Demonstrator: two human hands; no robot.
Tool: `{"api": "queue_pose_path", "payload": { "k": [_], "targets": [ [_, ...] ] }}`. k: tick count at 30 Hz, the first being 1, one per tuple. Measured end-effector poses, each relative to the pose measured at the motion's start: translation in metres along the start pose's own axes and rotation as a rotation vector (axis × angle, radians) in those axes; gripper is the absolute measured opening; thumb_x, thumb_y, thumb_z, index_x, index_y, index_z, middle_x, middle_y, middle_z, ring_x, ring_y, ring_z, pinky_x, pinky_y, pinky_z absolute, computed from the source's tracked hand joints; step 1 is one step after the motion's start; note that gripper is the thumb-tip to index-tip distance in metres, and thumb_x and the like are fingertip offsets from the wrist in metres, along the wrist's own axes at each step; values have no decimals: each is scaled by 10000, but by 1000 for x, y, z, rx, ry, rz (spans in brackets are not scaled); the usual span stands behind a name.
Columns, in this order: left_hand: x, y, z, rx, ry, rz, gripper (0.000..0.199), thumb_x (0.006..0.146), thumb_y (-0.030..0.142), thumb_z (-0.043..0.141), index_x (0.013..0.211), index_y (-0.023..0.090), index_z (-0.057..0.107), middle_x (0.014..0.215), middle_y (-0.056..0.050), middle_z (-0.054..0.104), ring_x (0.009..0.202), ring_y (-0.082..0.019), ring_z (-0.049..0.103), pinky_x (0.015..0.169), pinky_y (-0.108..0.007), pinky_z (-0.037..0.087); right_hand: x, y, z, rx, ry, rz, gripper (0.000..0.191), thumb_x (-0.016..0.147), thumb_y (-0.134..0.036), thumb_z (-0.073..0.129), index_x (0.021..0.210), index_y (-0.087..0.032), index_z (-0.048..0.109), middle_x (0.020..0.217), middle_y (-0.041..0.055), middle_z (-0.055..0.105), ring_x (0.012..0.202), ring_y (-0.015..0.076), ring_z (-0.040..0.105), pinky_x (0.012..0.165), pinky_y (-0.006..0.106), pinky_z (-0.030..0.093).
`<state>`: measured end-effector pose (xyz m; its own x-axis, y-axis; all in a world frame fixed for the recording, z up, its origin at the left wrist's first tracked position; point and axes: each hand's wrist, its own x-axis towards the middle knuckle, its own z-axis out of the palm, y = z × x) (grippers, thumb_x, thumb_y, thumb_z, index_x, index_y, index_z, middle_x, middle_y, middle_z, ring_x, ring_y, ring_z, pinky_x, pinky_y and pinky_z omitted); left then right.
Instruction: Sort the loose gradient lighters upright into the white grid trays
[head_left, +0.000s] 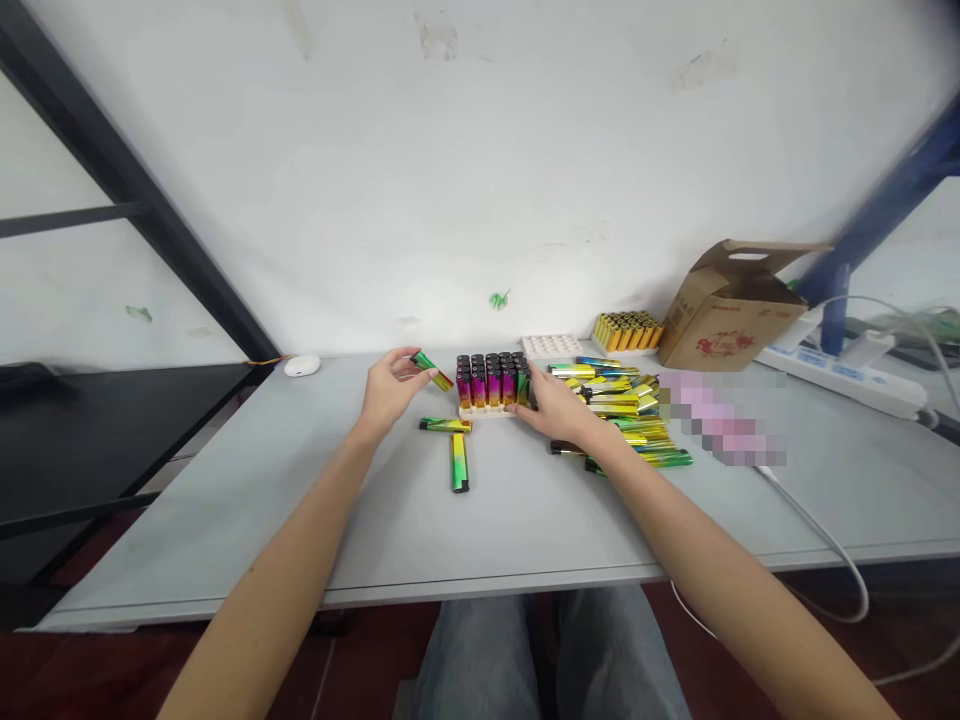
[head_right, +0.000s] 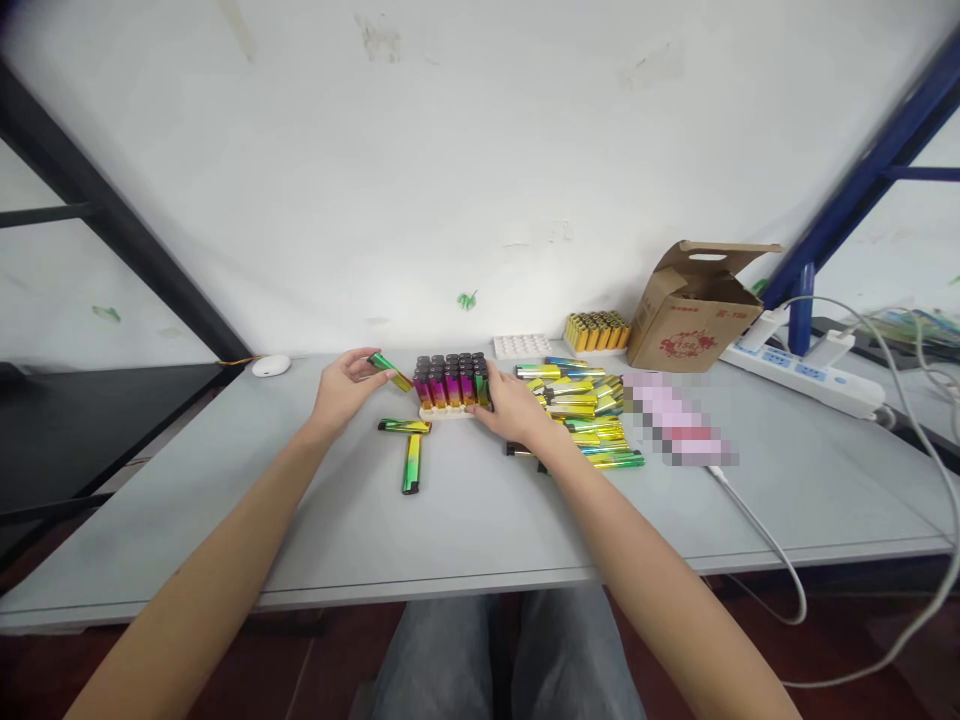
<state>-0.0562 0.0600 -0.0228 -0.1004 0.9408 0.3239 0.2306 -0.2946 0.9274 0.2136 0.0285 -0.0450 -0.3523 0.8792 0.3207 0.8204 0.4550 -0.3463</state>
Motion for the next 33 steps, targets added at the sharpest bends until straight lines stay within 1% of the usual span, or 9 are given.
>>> {"api": "queue_pose_path", "payload": {
  "k": [4,7,10,15,19,23,26,30,33],
  "targets": [
    [-2,-1,2,-146,-38,-86,548,571,293,811,1056,158,594,951,-45,651,781,-158,670,814,-379,559,-1,-3,-1,18,13,-13,760,799,-415,602,1406,-102,268,1290,204,540,1167,340,528,929,426,439],
    [-2,-2,3,-175,-43,-106,538,569,284,815,1037,154,585,946,-36,634,748,-156,678,769,-399,591,-1,-3,-1,3,3,-18,824,741,-430,669,1397,-112,283,1275,194,552,1140,343,543,920,420,444],
    [-1,-4,2,-149,-9,-103,537,563,271,819,1031,151,584,944,-34,627,733,-149,679,766,-396,598,-1,-3,0,-32,11,0,829,748,-404,670,1406,-102,266,1255,193,568,1120,346,552,906,418,446],
    [3,-7,4,-173,55,-123,545,558,266,822,1032,134,588,942,-46,639,735,-149,676,763,-387,598,-2,-9,1,-74,28,39,838,755,-400,675,1417,-119,244,1208,186,599,1092,344,568,891,417,440],
    [3,-6,6,-200,85,-117,493,564,286,818,980,114,615,940,-72,667,765,-156,672,792,-364,576,0,-13,4,-96,19,69,819,773,-422,652,1410,-102,249,1158,187,622,1078,348,575,886,421,436],
    [3,-4,5,-155,95,-123,477,637,374,767,1019,131,619,925,-91,703,822,-173,656,756,-322,540,2,-13,6,-111,21,81,826,772,-455,648,1412,-108,259,1167,193,620,1103,358,562,902,435,428],
    [3,0,4,-150,85,-148,445,701,430,699,1028,146,597,836,-72,705,716,-154,639,660,-289,513,2,-11,6,-117,46,89,853,733,-484,682,1403,-130,291,1187,188,613,1145,370,534,953,471,394],
    [-1,6,6,-205,18,-210,331,775,420,602,983,183,503,722,9,621,516,-100,592,540,-256,495,3,-8,6,-87,64,91,870,703,-469,714,1400,-134,314,1213,186,599,1210,362,486,1021,497,343],
    [-6,7,10,-111,-31,-220,284,813,391,543,1006,216,430,691,46,586,389,-62,487,415,-202,414,2,-1,3,-21,42,63,899,692,-475,716,1411,-120,311,1316,204,525,1290,360,409,1056,509,317]
  ]
}}
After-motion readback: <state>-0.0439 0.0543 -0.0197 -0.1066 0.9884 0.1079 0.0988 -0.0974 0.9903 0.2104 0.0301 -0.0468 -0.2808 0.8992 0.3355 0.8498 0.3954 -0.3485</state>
